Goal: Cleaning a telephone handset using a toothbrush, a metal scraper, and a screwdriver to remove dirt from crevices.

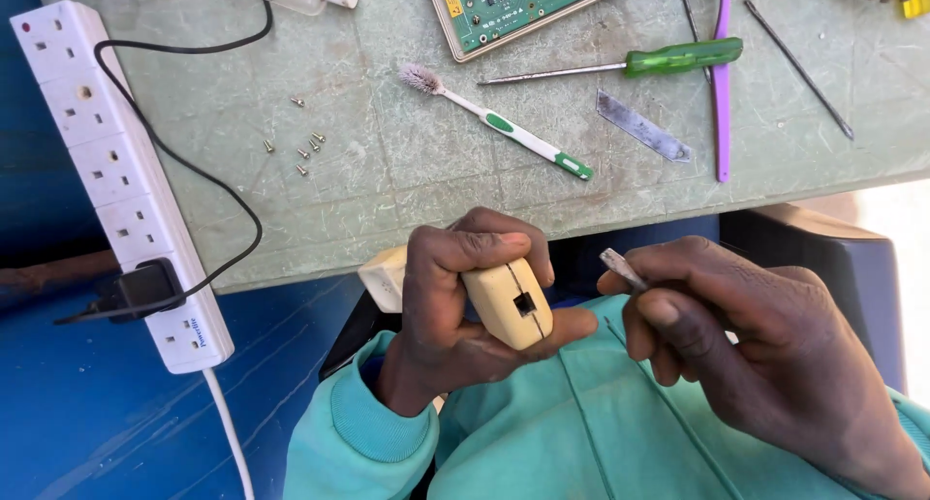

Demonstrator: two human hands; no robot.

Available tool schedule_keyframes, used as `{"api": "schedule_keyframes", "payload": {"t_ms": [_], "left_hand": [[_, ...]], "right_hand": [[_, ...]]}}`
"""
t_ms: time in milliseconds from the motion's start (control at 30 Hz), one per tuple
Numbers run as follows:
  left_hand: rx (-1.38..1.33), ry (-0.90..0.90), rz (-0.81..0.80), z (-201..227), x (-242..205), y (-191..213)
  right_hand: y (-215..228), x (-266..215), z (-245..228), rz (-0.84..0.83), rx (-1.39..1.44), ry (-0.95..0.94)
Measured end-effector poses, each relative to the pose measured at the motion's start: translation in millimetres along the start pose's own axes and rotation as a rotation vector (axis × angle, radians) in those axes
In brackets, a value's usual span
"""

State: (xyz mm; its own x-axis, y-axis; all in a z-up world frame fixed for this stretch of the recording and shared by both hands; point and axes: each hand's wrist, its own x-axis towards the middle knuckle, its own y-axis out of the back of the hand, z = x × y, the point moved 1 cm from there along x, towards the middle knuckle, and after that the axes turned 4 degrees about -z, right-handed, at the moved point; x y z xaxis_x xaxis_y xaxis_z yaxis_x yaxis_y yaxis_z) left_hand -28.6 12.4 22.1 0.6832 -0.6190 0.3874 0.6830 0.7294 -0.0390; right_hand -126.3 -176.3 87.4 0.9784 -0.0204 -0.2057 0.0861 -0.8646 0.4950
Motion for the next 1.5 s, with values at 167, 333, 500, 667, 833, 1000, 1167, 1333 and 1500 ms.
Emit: {"api": "schedule_keyframes", "payload": {"t_ms": [167, 333, 500, 667, 833, 1000, 1167, 1333, 1500], "left_hand": [[-0.16, 0.061, 0.042, 9, -3, -8], [-0.216, 0.064, 0.054, 13, -3, -9], [-0.309, 0.046, 0.004, 15, -3, -6], [-0.315, 0.046, -0.016, 12, -6, -5], [-0.335, 0.051, -0.029, 13, -5, -4], [-0.199, 0.045, -0.151, 21, -1, 1], [-0.144, 0.09, -0.218, 17, -2, 5], [-0.041, 0.106, -0.269, 21, 2, 6], [-0.106, 0.069, -0.258, 24, 3, 5]], "right_hand": [[1, -9, 0, 0.047, 0.085, -0.097], [2, -12, -5, 0.065, -0.005, -0.05], [-3, -14, 1, 0.067, -0.017, -0.048], [-3, -13, -3, 0.078, 0.019, -0.056], [-4, -15, -3, 0.103, 0.037, -0.09], [2, -13, -5, 0.072, -0.142, 0.054], [25, -2, -19, 0.024, -0.21, 0.218], [45, 0, -23, -0.097, -0.482, 0.225], [30, 12, -39, 0.057, -0.462, 0.141]]}}
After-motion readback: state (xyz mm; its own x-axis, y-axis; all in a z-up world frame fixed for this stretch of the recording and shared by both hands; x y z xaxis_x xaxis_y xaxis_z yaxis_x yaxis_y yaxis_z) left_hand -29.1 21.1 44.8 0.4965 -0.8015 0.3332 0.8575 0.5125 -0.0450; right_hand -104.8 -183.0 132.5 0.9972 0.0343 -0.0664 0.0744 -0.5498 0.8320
